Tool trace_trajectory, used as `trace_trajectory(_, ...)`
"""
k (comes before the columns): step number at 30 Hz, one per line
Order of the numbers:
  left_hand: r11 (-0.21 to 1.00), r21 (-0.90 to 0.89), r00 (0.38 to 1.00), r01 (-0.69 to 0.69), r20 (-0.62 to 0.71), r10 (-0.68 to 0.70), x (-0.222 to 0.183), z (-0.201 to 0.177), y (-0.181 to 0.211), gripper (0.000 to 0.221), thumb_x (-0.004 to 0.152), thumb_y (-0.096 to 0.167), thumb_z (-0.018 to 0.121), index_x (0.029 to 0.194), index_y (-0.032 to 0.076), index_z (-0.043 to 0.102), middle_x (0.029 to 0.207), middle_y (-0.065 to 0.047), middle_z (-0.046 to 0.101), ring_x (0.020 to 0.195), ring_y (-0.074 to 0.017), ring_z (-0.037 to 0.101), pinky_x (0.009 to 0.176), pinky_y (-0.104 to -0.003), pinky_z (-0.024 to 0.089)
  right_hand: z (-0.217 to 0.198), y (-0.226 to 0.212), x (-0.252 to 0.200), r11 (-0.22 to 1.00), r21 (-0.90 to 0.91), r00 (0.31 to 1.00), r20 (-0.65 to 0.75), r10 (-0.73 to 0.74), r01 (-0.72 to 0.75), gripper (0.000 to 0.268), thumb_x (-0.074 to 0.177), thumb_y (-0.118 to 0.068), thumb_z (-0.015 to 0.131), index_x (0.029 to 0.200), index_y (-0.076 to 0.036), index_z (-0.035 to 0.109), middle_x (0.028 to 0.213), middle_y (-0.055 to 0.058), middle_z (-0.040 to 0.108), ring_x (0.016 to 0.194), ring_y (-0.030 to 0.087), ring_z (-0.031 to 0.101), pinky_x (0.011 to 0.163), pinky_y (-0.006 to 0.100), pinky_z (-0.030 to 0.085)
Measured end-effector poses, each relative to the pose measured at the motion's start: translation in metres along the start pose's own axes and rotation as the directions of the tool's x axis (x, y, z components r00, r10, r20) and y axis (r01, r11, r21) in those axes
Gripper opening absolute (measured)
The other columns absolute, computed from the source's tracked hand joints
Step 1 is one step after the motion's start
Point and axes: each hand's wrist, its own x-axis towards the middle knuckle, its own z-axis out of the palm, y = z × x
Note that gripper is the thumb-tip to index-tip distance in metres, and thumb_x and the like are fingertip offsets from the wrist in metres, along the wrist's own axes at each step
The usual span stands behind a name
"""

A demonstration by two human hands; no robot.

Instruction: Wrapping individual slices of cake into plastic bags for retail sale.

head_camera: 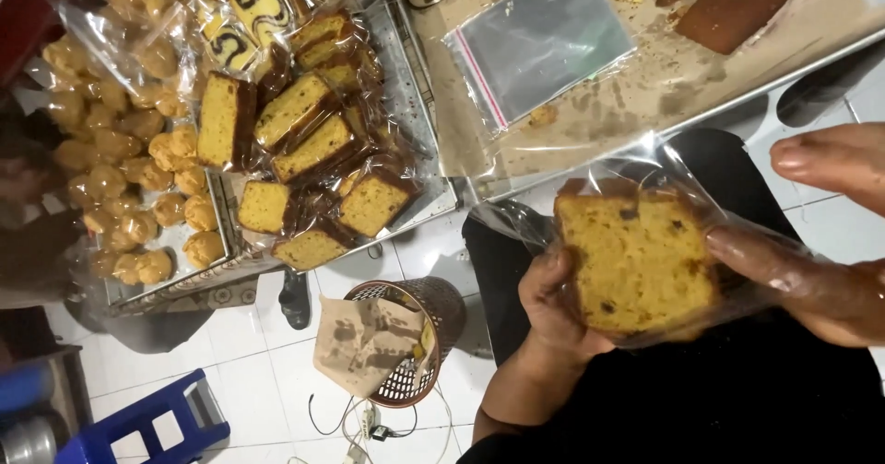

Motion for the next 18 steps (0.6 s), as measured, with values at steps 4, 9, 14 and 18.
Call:
trace_trajectory(4, 0.323, 0.630, 0.706, -0.707, 0.599, 0.377, 0.009, 0.003, -0.003, 0.057, 0.098, 0.023, 0.078, 0.143, 0.026, 0.043, 0.153, -0.007, 0.048, 0.140, -0.0218, 0.053, 0.120, -0.041, 0.049, 0.004, -0.013, 0.000, 0.968, 0.088, 0.972, -0.002, 0.235, -0.234, 0.071, 0.074, -0.014, 0.082, 0.130, 0.018, 0.053, 0.138, 0.036, 0.050, 0.124, 0.047, 0.061, 0.114, 0.054, 0.052)
trace_trajectory(9, 0.742, 0.547, 0.921, -0.387, 0.270, 0.282, 0.004, -0.005, -0.001, 0.051, 0.095, 0.029, 0.067, 0.140, 0.011, 0.053, 0.136, -0.010, 0.058, 0.124, -0.0218, 0.057, 0.109, -0.037, 0.048, 0.002, 0.010, 0.011, 0.999, 0.039, 1.000, 0.002, -0.028, 0.028, 0.063, 0.076, -0.016, 0.085, 0.125, 0.016, 0.059, 0.130, 0.037, 0.051, 0.117, 0.043, 0.062, 0.102, 0.047, 0.060)
trace_trajectory(14, 0.660, 0.635, 0.916, -0.401, 0.299, 0.268, 0.001, 0.001, -0.006, 0.034, 0.102, 0.003, 0.056, 0.136, 0.005, 0.054, 0.143, -0.003, 0.058, 0.129, -0.0101, 0.055, 0.117, -0.028, 0.041, 0.000, 0.020, 0.009, 0.932, -0.147, 0.944, 0.030, -0.330, 0.331, 0.039, 0.089, -0.008, 0.085, 0.125, -0.012, 0.070, 0.133, 0.033, 0.056, 0.118, 0.046, 0.060, 0.096, 0.052, 0.058)
trace_trajectory(18, 0.992, 0.037, 0.985, 0.124, -0.121, -0.119, 0.005, 0.027, 0.003, 0.063, 0.093, 0.023, 0.053, 0.149, -0.003, 0.047, 0.136, -0.022, 0.059, 0.120, -0.0338, 0.060, 0.102, -0.046, 0.051, -0.007, 0.017, 0.014, 0.939, -0.034, 0.939, 0.047, -0.342, 0.343, 0.046, 0.084, -0.009, 0.076, 0.127, -0.008, 0.062, 0.138, 0.037, 0.048, 0.125, 0.049, 0.055, 0.106, 0.060, 0.056)
